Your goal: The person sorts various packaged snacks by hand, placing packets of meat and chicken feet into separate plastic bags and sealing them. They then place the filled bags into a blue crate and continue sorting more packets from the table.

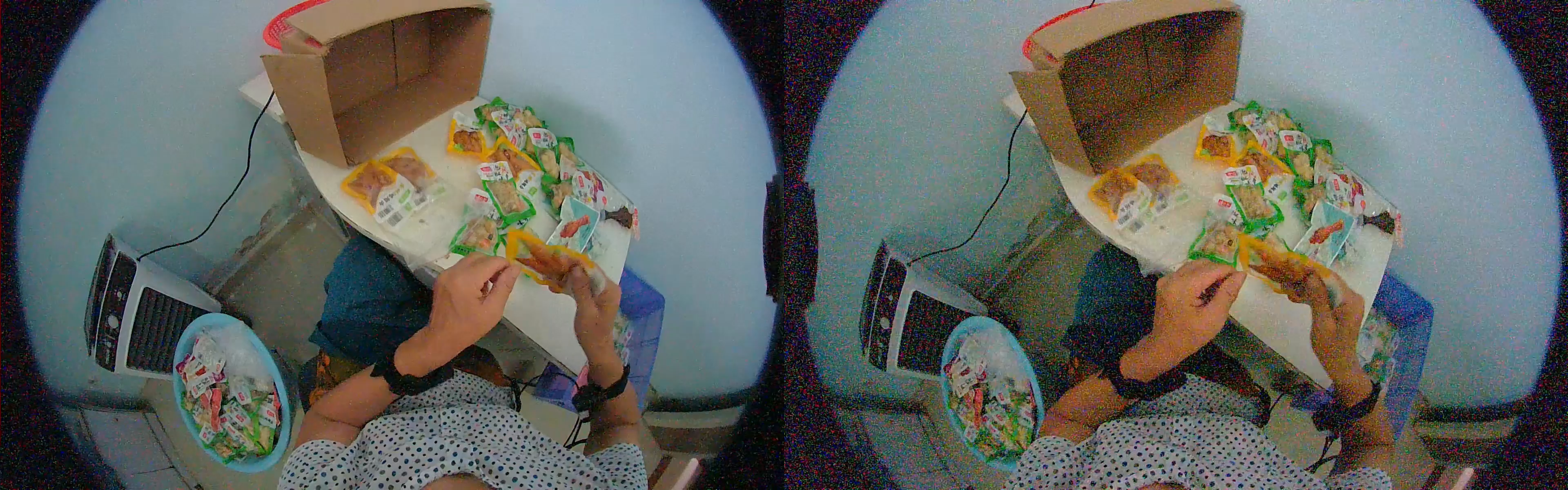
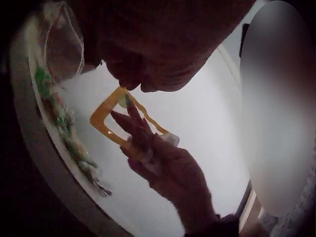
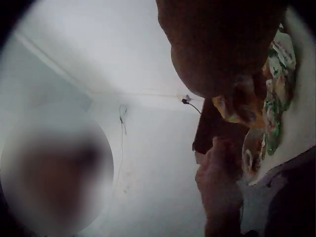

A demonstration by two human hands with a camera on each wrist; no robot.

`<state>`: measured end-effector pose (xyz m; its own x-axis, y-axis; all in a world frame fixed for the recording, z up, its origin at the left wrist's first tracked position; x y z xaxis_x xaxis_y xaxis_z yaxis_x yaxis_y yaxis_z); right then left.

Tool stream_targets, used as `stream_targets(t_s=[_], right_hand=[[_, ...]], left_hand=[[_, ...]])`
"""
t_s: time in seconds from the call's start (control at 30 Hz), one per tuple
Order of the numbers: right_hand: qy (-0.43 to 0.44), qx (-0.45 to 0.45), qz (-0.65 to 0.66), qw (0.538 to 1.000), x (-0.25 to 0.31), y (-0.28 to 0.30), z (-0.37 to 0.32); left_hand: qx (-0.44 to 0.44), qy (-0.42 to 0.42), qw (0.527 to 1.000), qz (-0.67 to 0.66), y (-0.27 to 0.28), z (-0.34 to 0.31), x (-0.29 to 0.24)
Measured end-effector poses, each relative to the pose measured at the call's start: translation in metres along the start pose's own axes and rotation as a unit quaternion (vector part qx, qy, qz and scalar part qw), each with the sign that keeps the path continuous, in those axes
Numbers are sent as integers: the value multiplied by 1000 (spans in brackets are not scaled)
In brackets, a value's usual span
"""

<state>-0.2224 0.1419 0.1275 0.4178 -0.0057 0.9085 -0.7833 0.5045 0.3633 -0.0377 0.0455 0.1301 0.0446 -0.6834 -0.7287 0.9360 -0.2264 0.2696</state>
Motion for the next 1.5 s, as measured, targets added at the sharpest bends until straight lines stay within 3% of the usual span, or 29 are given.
stream_targets(t_s=[0.07, 0.17, 0.27, 0.37, 0.5, 0.6, 0.87, 0.97, 1.1, 1.37, 1.47, 1.5], right_hand=[[-108, 18, 161, 981, -21, 1, 6], [-201, 37, 299, 932, -35, -12, 5], [-292, 59, 362, 883, -49, -29, 0], [-311, 90, 384, 865, -31, -46, 0], [-324, 122, 374, 861, -39, -60, 5], [-325, 142, 396, 847, -34, -70, 6], [-321, 146, 495, 794, -45, -101, 16], [-273, 144, 499, 810, -29, -113, 24], [-275, 161, 516, 795, -37, -135, 33], [-269, 229, 532, 770, -21, -173, 47], [-246, 185, 518, 798, -31, -183, 63], [-180, 208, 405, 872, -41, -184, 72]], left_hand=[[-61, -126, 984, 114, 15, -1, -18], [-19, -111, 950, 292, 22, 8, -14], [-40, -73, 940, 330, 38, 14, 1], [-31, -91, 927, 363, 41, 16, 9], [36, -38, 925, 376, 30, 13, 34], [46, -45, 907, 417, 28, 13, 48], [-32, -101, 921, 376, 39, 15, 31], [-52, -113, 922, 366, 41, 16, 28], [-60, -136, 921, 359, 42, 17, 24], [-48, -94, 935, 339, 47, 18, 29], [-78, -128, 930, 334, 50, 18, 23], [-93, -147, 926, 334, 51, 18, 20]])
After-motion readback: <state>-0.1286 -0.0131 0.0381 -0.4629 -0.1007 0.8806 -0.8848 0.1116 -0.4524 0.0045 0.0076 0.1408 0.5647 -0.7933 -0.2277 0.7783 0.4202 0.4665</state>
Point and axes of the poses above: each hand's wrist, its own z-axis towards the middle knuckle, its own y-axis out of the back of the hand, x = y × z, the point moved 9 cm from there along z, towards the middle knuckle, and after that the axes turned 5 degrees about -y, right-handed, at the moved point
